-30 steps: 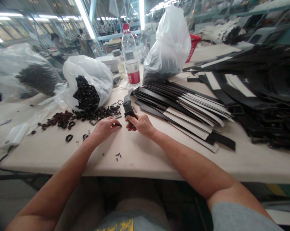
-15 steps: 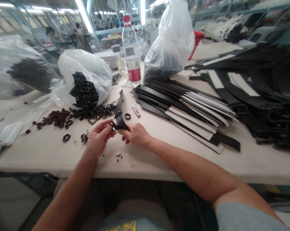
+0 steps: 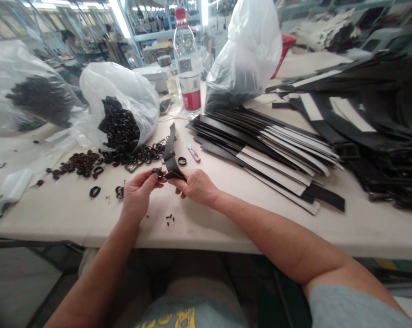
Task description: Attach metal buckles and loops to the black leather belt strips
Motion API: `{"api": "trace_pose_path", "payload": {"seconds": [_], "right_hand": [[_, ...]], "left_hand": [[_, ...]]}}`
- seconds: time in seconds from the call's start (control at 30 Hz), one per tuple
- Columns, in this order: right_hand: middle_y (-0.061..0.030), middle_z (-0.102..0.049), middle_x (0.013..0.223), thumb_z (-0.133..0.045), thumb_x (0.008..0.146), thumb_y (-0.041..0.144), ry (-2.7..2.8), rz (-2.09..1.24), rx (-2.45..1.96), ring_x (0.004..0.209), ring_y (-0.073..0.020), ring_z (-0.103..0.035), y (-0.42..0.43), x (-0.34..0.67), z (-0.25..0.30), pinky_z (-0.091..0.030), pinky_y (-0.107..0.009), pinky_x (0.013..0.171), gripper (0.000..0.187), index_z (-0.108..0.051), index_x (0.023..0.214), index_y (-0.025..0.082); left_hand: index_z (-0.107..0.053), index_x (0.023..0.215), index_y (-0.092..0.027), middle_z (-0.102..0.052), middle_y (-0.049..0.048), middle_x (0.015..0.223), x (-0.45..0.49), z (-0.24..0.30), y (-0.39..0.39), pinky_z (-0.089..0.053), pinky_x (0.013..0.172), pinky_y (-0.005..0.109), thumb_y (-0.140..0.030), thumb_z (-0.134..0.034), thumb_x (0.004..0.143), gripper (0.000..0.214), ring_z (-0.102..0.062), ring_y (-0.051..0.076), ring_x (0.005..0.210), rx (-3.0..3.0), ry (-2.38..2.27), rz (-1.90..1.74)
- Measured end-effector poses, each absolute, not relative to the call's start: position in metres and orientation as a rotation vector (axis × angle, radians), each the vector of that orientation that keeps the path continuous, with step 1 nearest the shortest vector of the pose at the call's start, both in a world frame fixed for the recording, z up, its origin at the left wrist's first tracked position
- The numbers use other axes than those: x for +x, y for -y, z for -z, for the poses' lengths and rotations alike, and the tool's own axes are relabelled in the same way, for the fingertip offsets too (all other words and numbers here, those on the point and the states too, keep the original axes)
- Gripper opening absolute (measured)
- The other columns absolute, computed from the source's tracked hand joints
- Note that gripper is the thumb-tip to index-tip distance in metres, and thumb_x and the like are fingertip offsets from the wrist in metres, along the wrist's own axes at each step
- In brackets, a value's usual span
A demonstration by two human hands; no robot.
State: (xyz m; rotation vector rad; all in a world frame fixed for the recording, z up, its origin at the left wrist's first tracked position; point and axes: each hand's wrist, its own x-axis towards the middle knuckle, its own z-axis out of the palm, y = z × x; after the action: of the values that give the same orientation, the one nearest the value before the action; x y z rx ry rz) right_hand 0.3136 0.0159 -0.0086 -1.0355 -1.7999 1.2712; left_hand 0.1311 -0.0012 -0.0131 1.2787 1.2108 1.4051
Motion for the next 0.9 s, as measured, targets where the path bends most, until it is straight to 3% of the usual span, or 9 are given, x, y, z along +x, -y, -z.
{"api": "trace_pose_path", "payload": {"seconds": [0.13, 0.37, 0.5, 0.7, 0.9], "right_hand": [[-0.0011, -0.068, 0.067, -0.058, 0.091, 0.038, 1.790, -1.258, -1.033, 0.050, -0.0111, -0.063, -0.0149, 0.3133, 0.0075, -0.049, -0.019, 0.048, 0.025, -0.069, 0.090, 0.015], [-0.0019, -0.069, 0.068, -0.060, 0.089, 0.043, 1.688, -1.305, -0.988, 0.050, -0.0118, -0.064, -0.0152, 0.3136, 0.0067, -0.049, -0.020, 0.047, 0.030, -0.068, 0.091, 0.015], [-0.0012, -0.068, 0.065, -0.060, 0.089, 0.044, 1.774, -1.344, -1.017, 0.049, -0.0111, -0.063, -0.0139, 0.3131, 0.0047, -0.048, -0.019, 0.047, 0.030, -0.067, 0.088, 0.015], [0.0004, -0.067, 0.064, -0.058, 0.091, 0.035, 1.934, -1.356, -1.048, 0.046, -0.0095, -0.061, -0.0109, 0.3112, 0.0011, -0.044, -0.017, 0.044, 0.022, -0.067, 0.089, 0.015], [0.0010, -0.067, 0.063, -0.057, 0.092, 0.032, 1.937, -1.346, -1.064, 0.042, -0.0079, -0.057, -0.0119, 0.3127, -0.0011, -0.043, -0.017, 0.042, 0.021, -0.068, 0.085, 0.016]], "left_hand": [[-0.077, 0.103, -0.025, -0.070, 0.0041, 0.099, 0.1327, 0.0081, 0.0034, -0.054, 0.073, 0.026, -0.037, -0.068, 0.085, 0.024, -0.065, 0.014, 0.083, 1.482, -1.267, -1.390], [-0.076, 0.104, -0.023, -0.067, 0.0023, 0.083, 0.1352, 0.0063, 0.0057, -0.052, 0.067, 0.026, -0.035, -0.062, 0.089, 0.024, -0.061, 0.012, 0.069, 1.593, -1.273, -1.381], [-0.075, 0.101, -0.021, -0.068, 0.0012, 0.078, 0.1370, 0.0085, 0.0053, -0.051, 0.062, 0.024, -0.032, -0.064, 0.086, 0.021, -0.060, 0.011, 0.064, 1.590, -1.263, -1.398], [-0.070, 0.082, -0.018, -0.065, -0.0017, 0.062, 0.1369, 0.0091, 0.0036, -0.044, 0.048, 0.021, -0.031, -0.073, 0.076, 0.015, -0.056, 0.010, 0.052, 1.378, -1.241, -1.411], [-0.075, 0.089, -0.019, -0.070, 0.0021, 0.075, 0.1320, 0.0112, 0.0048, -0.048, 0.057, 0.023, -0.037, -0.075, 0.075, 0.022, -0.060, 0.012, 0.062, 1.333, -1.118, -1.311]]}}
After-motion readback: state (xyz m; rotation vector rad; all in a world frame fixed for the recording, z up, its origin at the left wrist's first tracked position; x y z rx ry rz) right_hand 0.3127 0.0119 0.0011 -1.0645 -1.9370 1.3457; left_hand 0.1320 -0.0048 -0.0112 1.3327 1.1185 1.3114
